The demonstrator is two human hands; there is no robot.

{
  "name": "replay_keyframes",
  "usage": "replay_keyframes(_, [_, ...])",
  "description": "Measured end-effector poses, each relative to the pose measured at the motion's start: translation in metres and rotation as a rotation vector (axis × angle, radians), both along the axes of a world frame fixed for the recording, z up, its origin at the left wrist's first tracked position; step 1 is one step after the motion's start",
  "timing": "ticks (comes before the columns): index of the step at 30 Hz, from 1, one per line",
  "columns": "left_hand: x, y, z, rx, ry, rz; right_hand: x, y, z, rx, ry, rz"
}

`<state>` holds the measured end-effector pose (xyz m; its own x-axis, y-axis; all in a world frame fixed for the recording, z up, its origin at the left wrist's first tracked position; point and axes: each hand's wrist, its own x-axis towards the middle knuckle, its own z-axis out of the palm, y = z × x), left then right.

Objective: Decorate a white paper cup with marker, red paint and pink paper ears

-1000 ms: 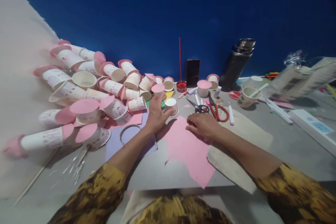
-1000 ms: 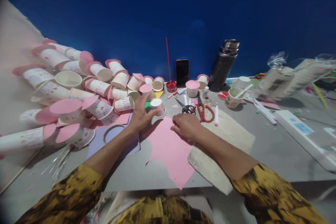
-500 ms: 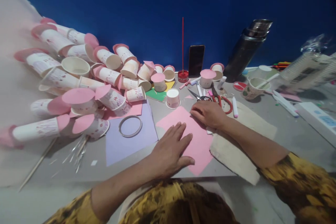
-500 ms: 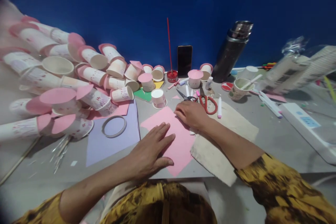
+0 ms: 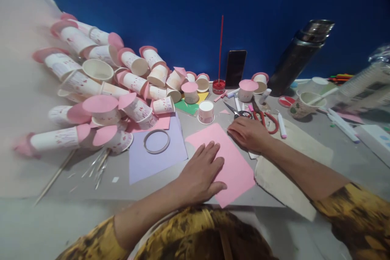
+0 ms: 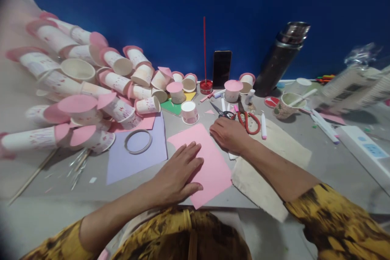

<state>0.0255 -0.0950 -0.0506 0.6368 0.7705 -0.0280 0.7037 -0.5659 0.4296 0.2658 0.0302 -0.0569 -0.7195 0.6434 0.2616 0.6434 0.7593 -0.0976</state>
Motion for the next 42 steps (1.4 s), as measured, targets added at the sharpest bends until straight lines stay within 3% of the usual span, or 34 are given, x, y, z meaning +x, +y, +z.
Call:
replay_keyframes(5, [-0.013, 0.0, 0.017, 0.051, -0.064, 0.027, 0.006, 0.001, -0.007, 0.017, 0.097, -0.007])
replay_keyframes(7, [-0.033, 0.001, 0.025, 0.12, -0.093, 0.158, 0.008, 0.003, -0.01, 0.027, 0.123, 0.007])
replay_keyframes(10, [-0.073, 0.002, 0.032, 0.285, -0.094, 0.496, 0.009, 0.004, -0.012, 0.025, 0.146, 0.021])
replay_keyframes(12, [-0.099, 0.003, 0.031, 0.351, -0.056, 0.63, 0.009, 0.004, -0.012, 0.01, 0.144, 0.022])
replay_keyframes(15, [-0.126, 0.005, 0.024, 0.369, 0.028, 0.706, 0.007, 0.003, -0.01, -0.017, 0.128, 0.011])
replay_keyframes(21, [-0.14, 0.014, 0.015, 0.261, -0.094, 0.771, 0.006, 0.005, -0.006, -0.057, 0.094, -0.024])
replay_keyframes(27, [-0.121, 0.008, 0.029, 0.284, -0.034, 0.815, 0.003, -0.006, 0.004, -0.133, 0.172, 0.119])
replay_keyframes(31, [-0.076, -0.001, 0.034, 0.246, -0.126, 0.607, -0.007, -0.019, 0.015, -0.206, 0.14, 0.321])
replay_keyframes(37, [-0.014, 0.015, 0.021, 0.257, -0.113, 0.515, -0.009, -0.023, 0.017, -0.194, 0.024, 0.371])
replay_keyframes(42, [-0.006, 0.014, 0.008, 0.245, -0.128, 0.435, -0.004, -0.021, 0.013, -0.188, 0.075, 0.319])
